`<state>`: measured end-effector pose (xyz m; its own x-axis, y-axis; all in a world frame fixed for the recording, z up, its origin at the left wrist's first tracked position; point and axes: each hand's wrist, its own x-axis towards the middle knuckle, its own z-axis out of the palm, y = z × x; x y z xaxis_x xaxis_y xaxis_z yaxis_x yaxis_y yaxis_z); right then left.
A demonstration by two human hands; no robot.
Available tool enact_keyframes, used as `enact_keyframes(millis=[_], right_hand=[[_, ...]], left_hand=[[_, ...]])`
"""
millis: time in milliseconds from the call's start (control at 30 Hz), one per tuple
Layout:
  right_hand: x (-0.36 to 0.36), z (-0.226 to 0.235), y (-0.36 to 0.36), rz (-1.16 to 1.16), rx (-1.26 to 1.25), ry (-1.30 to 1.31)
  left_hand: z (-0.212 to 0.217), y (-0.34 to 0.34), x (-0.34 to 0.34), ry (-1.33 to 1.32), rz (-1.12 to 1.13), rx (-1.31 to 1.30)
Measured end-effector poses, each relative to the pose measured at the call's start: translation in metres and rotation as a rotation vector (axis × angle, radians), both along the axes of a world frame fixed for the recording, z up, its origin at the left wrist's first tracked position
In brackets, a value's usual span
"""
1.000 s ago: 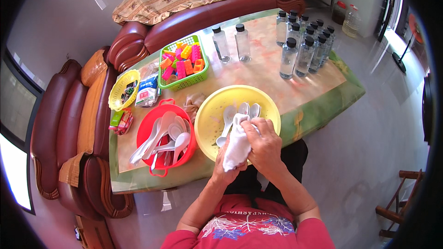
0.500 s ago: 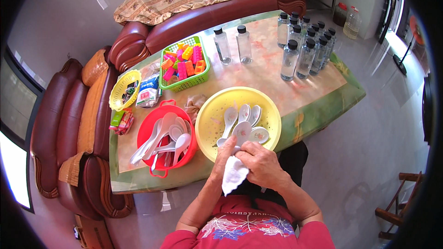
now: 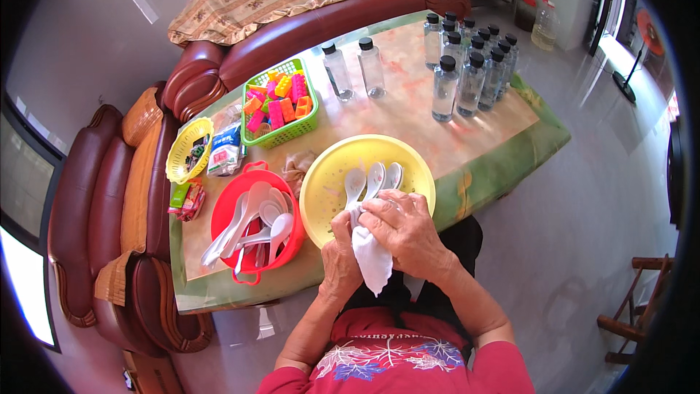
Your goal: The person sits on the floor and wipes white plastic spoons with a white cloth. They pick up spoons from a yellow colander, wipe them, and place them into a red basket. The process is repeated for multiple spoons.
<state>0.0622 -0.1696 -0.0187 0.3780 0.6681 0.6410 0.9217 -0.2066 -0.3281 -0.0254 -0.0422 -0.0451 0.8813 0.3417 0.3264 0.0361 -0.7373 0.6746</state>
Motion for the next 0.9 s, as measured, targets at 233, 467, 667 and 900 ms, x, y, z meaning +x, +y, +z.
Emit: enact_keyframes(millis=[233,467,667,900], right_hand=[[0.032,-0.016,-0.007,0.316,0.223,0.774],[0.031,-0.032,0.003,0.344,0.546,1.651],[0.023,-0.061,0.006,0.686,0.982,1.977],[0.008,-0.038,-0.006,0.379,0.890,1.419]], left_hand=[[-0.009,0.001,0.003,-0.071,-0.130,-0.080],[-0.006,-0.004,0.004,0.031,-0.224,-0.679],[0.012,0.003,0.008,0.217,-0.327,-1.419],[0.012,0.010,0.013,0.155,-0.137,-1.578]])
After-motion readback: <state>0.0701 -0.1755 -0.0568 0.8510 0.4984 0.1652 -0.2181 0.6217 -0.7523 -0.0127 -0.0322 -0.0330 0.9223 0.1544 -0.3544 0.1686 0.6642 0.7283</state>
